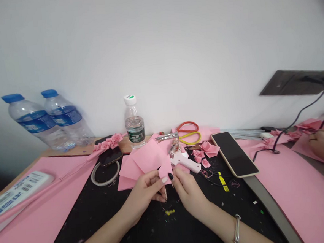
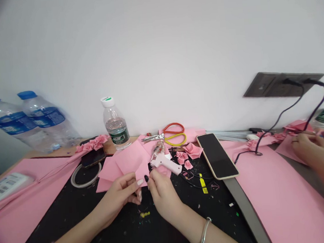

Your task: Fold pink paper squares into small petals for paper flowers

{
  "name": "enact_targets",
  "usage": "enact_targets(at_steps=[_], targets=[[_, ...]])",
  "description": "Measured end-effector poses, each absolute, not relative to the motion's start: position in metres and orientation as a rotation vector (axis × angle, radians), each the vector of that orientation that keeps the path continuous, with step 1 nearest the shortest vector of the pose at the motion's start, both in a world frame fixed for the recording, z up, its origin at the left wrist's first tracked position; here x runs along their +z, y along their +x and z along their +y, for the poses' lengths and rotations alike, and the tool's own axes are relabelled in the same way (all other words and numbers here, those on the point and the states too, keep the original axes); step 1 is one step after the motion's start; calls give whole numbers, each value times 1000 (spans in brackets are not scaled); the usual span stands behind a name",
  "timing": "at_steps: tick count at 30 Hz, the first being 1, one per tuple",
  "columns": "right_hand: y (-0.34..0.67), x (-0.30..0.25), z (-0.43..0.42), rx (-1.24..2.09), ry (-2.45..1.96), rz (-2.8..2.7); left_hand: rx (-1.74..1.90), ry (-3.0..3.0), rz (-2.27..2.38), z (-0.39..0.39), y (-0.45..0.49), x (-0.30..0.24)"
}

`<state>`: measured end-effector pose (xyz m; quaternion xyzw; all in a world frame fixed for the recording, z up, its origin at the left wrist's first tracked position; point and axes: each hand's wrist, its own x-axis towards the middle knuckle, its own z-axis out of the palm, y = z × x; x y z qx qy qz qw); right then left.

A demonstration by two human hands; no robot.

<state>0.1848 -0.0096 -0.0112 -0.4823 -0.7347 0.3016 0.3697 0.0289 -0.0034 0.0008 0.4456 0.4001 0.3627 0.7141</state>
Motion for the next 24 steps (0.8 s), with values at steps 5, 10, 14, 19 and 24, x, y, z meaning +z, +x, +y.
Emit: enact_targets(at_steps=[5, 10, 14, 19, 24], targets=[[184, -11, -11, 775, -1233, -1881, 836, 1005, 917, -2, 29, -1], [184, -10, -11, 817, -1218, -1883, 837, 1029, 896, -2, 30, -1], [185, -6, -10, 867, -1176, -1892, 819, 1112, 866, -2, 29, 1], [187, -3, -7, 843, -1207, -1714, 830, 1308, 945, -3, 26, 3], [191, -3, -6, 782, -1164, -1680, 782, 1428, 967, -3, 24, 2]])
